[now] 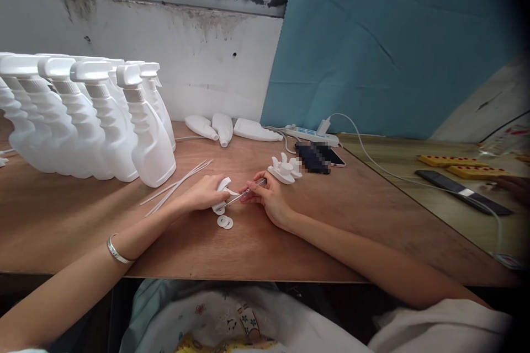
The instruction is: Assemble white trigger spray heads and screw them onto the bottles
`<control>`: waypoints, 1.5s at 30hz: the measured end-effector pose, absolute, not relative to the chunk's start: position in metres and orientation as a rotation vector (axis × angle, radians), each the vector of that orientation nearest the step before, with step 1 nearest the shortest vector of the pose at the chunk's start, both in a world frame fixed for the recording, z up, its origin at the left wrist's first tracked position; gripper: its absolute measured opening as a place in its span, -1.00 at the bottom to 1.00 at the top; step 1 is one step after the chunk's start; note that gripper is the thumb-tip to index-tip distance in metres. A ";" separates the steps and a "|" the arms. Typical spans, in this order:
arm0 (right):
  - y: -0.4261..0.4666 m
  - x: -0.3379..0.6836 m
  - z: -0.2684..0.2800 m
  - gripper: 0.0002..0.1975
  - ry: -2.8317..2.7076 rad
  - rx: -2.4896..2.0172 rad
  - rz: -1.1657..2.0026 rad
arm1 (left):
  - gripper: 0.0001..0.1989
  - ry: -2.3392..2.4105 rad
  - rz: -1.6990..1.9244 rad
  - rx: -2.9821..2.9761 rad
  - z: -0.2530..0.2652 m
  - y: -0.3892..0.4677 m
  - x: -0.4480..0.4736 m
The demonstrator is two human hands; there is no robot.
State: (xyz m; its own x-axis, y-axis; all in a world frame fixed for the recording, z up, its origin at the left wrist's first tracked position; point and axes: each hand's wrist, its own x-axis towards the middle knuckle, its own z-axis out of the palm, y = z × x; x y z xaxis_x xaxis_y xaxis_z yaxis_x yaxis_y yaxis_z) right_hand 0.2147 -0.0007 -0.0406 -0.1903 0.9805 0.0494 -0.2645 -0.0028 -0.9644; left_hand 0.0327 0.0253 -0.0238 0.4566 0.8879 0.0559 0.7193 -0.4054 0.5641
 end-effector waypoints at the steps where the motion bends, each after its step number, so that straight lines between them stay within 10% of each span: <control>1: 0.000 0.214 -0.041 -0.61 -1.143 -0.901 1.438 | -0.87 1.356 0.499 2.244 -0.025 0.026 0.033; 18: -0.002 0.214 -0.043 -0.69 -1.274 -0.985 1.242 | -0.83 1.633 0.692 2.105 -0.029 0.029 0.032; 28: 0.009 0.218 -0.045 -0.68 -1.117 -0.998 1.329 | -0.91 0.903 0.854 0.957 -0.027 0.033 0.041; 45: 0.016 0.232 -0.027 -0.63 -1.621 -1.337 0.942 | -0.71 0.913 0.810 1.308 -0.035 0.032 0.038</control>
State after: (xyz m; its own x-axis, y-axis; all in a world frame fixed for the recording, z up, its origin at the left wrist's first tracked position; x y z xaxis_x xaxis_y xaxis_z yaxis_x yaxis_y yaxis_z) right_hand 0.2323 0.0159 -0.0265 -0.1064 0.9861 0.1274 0.3776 0.1586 -0.9123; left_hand 0.0379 0.0322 -0.0348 0.4337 0.8960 -0.0954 0.0119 0.1002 0.9949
